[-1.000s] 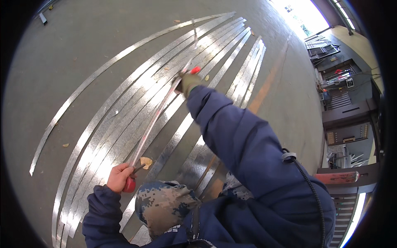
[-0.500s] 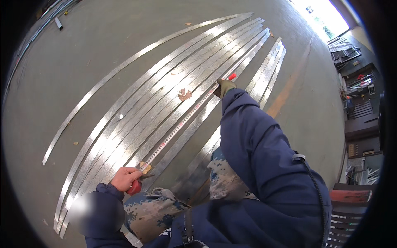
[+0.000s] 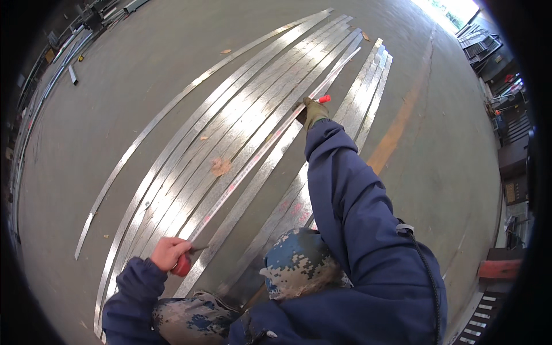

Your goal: The person measures and marks multiple long metal strips laid on the floor using a tape measure and a red marker. They repeatedly position the tape measure along each strip and make marks at measured intervals.

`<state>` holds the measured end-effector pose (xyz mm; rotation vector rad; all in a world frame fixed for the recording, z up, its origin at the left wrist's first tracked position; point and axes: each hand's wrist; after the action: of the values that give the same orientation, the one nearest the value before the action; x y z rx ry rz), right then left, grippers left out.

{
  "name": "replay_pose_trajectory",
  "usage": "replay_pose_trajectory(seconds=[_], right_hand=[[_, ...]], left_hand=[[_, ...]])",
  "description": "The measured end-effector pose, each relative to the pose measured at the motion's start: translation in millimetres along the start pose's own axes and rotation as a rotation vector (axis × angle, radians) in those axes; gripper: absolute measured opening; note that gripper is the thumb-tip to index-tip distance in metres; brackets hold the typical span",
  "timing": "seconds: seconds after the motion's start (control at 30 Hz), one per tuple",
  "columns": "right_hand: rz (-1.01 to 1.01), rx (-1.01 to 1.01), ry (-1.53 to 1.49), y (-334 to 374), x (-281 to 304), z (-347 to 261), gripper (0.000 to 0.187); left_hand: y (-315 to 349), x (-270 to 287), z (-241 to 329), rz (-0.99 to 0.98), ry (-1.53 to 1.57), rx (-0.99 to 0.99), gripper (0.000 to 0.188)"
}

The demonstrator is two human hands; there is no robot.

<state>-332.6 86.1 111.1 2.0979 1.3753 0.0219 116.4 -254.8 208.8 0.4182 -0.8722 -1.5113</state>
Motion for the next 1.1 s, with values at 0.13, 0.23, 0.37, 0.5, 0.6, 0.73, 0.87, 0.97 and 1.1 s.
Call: replay_pose_trajectory(seconds=[0.13, 0.23, 0.37, 0.5, 0.6, 0.73, 0.87, 0.97, 1.1], right_hand=[[-0.100, 0.001, -0.085, 12, 7, -4, 0.021], [-0.122, -0.020, -0.192, 55, -5, 22, 0.018], [-0.094, -0.017, -0.096, 15, 7, 18, 0.015], [-0.067, 0.037, -0.042, -34, 20, 6, 0.013], [-0.052, -0.024, 0.017, -66, 27, -2, 0.014], [-0.034, -0.024, 0.047, -88, 35, 3, 0.015], [-0.028, -0.070, 0.065, -108, 39, -7, 0.017], [-0.017, -0.075, 0.068, -119, 38, -17, 0.017], [-0.024, -0.062, 0.057, -137, 41, -26, 0.017]], left_hand=[[-65, -36, 65, 0.026, -0.095, -0.170, 0.028], [-112, -66, 92, 0.021, 0.061, -0.215, 0.024], [-150, -110, 93, -0.067, 0.207, -0.182, 0.024], [-138, -120, 89, -0.091, 0.099, -0.140, 0.025], [-137, -124, 85, -0.097, 0.195, -0.112, 0.024], [-145, -137, 92, -0.074, 0.165, -0.101, 0.024], [-155, -148, 110, -0.069, 0.139, -0.090, 0.024], [-159, -157, 129, -0.055, 0.130, -0.100, 0.024], [-169, -165, 148, -0.029, 0.104, -0.109, 0.023]])
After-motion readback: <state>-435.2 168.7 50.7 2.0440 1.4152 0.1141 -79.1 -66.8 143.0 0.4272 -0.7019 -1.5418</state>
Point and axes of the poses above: each hand's wrist, its own y-axis away from the middle knuckle, its own x-axis out of the back of the hand, z = x × y, and after that the axes turned 4 degrees about x, right-handed
